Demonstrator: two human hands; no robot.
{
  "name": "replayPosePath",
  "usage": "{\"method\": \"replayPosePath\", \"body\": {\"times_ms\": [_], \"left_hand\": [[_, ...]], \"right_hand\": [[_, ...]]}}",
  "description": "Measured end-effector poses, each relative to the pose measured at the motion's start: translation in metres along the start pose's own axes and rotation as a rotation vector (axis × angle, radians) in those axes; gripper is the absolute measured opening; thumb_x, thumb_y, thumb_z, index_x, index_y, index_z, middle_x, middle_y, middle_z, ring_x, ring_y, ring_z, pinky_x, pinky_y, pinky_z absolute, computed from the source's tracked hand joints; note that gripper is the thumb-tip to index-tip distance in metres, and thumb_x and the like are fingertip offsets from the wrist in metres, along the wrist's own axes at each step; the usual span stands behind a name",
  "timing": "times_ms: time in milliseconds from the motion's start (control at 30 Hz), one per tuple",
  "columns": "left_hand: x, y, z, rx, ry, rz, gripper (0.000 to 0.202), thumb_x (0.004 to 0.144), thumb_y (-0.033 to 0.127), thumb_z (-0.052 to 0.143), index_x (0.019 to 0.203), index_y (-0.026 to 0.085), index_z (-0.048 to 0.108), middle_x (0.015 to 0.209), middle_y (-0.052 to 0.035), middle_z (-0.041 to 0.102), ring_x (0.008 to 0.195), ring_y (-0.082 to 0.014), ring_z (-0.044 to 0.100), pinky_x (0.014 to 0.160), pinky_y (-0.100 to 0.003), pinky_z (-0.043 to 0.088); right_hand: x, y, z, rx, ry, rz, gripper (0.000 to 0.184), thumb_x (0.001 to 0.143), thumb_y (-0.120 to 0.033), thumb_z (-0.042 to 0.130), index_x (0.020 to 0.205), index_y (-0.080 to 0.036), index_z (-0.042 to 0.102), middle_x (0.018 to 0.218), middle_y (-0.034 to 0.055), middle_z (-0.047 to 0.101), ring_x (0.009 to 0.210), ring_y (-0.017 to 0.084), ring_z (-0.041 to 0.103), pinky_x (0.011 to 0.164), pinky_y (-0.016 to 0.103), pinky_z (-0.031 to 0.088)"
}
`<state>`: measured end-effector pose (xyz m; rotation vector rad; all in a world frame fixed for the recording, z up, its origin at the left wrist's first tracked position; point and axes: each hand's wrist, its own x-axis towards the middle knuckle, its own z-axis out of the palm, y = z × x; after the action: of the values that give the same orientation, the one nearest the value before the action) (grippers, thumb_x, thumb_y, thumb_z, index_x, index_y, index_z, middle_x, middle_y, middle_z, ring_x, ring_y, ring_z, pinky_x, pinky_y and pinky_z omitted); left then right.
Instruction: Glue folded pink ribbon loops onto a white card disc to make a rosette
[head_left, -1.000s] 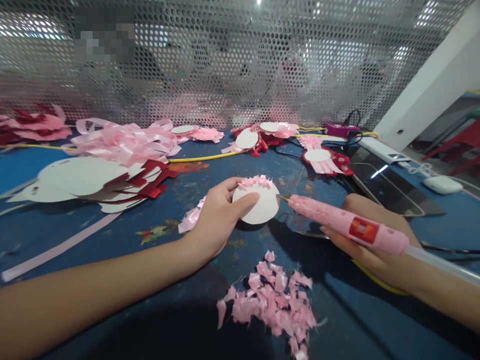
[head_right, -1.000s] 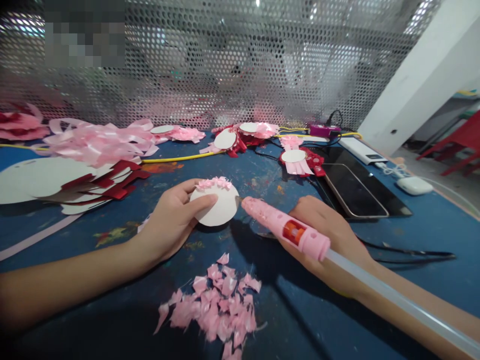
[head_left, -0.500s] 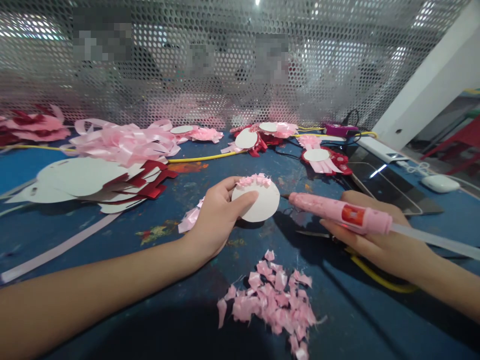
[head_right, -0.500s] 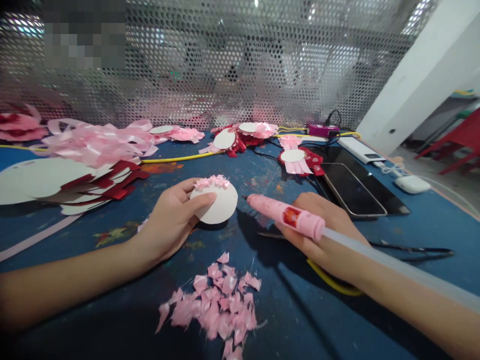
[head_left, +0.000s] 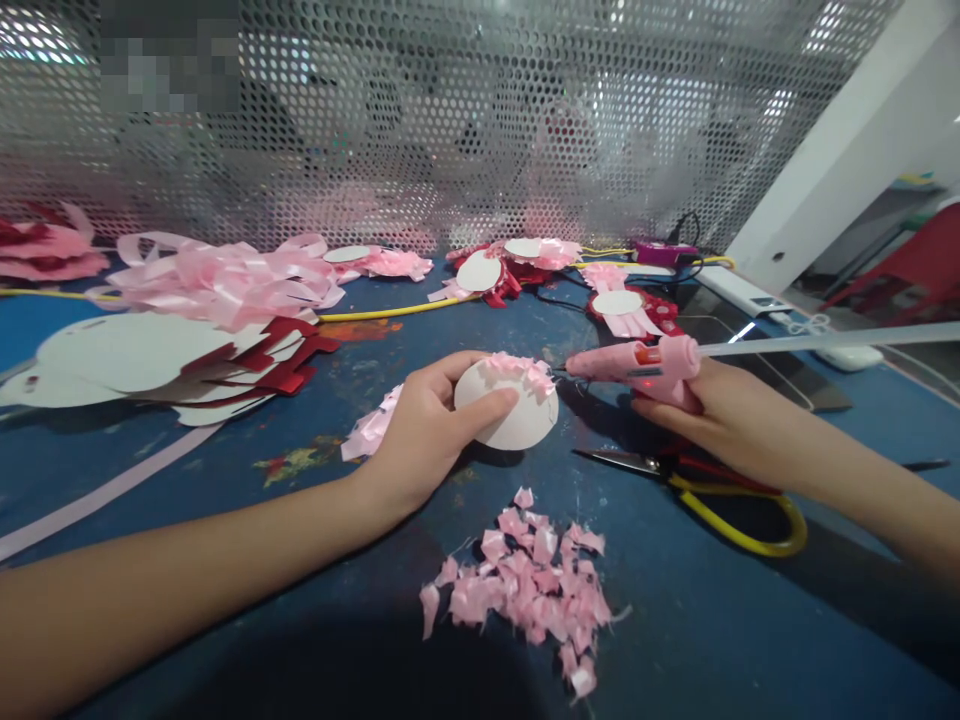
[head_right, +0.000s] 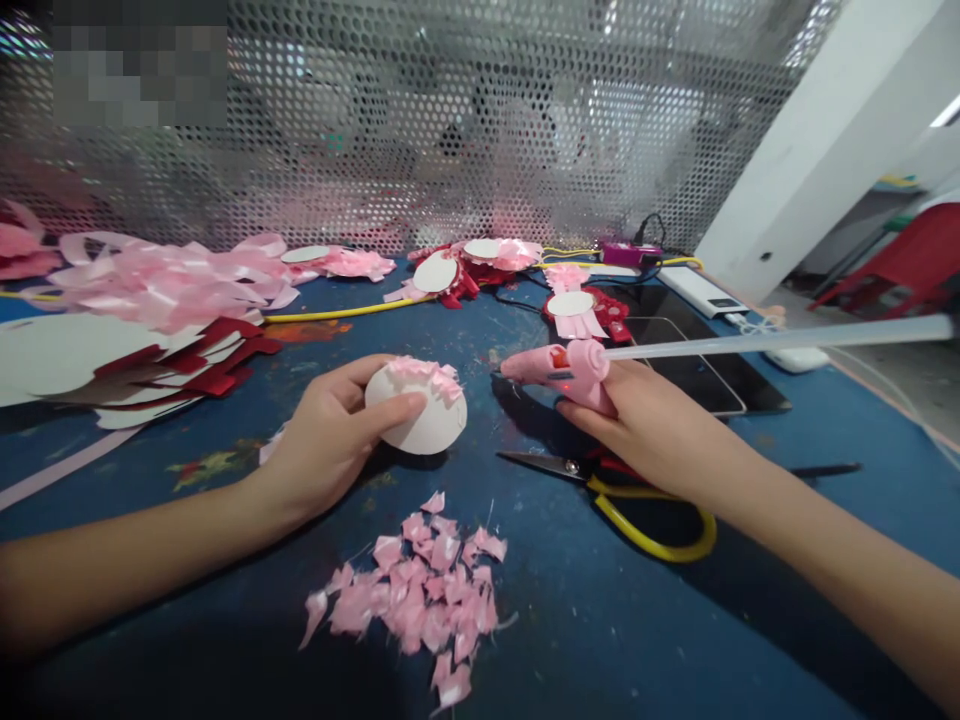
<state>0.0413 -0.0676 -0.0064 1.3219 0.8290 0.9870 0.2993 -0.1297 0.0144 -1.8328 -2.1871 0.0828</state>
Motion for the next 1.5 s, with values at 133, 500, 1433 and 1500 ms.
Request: {"method": "replayPosePath", "body": {"times_ms": [133, 500, 1433, 1500], "left_hand": [[-0.001, 0.000, 0.000, 0.048, -0.027, 0.006, 0.016, 0.069, 0.028, 0.077, 0.081, 0.020, 0.069, 0.078, 0.0015, 0.068, 0.068, -0.0126, 0.061, 0.062, -0.021, 0.050], [0.002, -0.002, -0.002, -0.015, -0.024, -0.027, 0.018, 0.071, 0.029, 0.076, 0.083, 0.019, 0.068, 0.077, 0.0006, 0.069, 0.067, -0.0141, 0.064, 0.060, -0.023, 0.052], [0.000, -0.001, -0.002, -0.019, -0.046, -0.016, 0.016, 0.072, 0.026, 0.074, 0.083, 0.016, 0.068, 0.076, 0.0014, 0.067, 0.065, -0.0095, 0.059, 0.060, -0.018, 0.050], [0.000, 0.000, -0.002, 0.009, -0.054, -0.010, 0.015, 0.073, 0.027, 0.073, 0.083, 0.017, 0.068, 0.076, 0.0018, 0.067, 0.064, -0.0091, 0.059, 0.059, -0.017, 0.050]], "right_hand": [[0.003, 0.003, 0.008, 0.021, 0.051, 0.007, 0.042, 0.088, -0.046, 0.047, 0.055, -0.023, 0.037, 0.048, -0.0032, 0.041, 0.044, 0.012, 0.038, 0.045, 0.028, 0.032], [-0.022, 0.009, 0.002, -0.479, 0.042, -0.021, 0.036, 0.085, -0.052, 0.047, 0.078, -0.018, 0.055, 0.075, 0.0120, 0.063, 0.072, 0.027, 0.061, 0.063, 0.038, 0.045], [-0.008, -0.072, 0.025, 0.429, 0.293, -0.335, 0.007, 0.087, -0.013, 0.057, 0.084, -0.019, 0.061, 0.076, -0.0012, 0.065, 0.065, 0.008, 0.057, 0.060, 0.020, 0.043], [-0.007, -0.072, 0.024, 0.430, 0.345, -0.300, 0.007, 0.086, -0.014, 0.059, 0.086, -0.020, 0.061, 0.078, -0.0013, 0.067, 0.063, 0.008, 0.056, 0.057, 0.020, 0.043]]}}
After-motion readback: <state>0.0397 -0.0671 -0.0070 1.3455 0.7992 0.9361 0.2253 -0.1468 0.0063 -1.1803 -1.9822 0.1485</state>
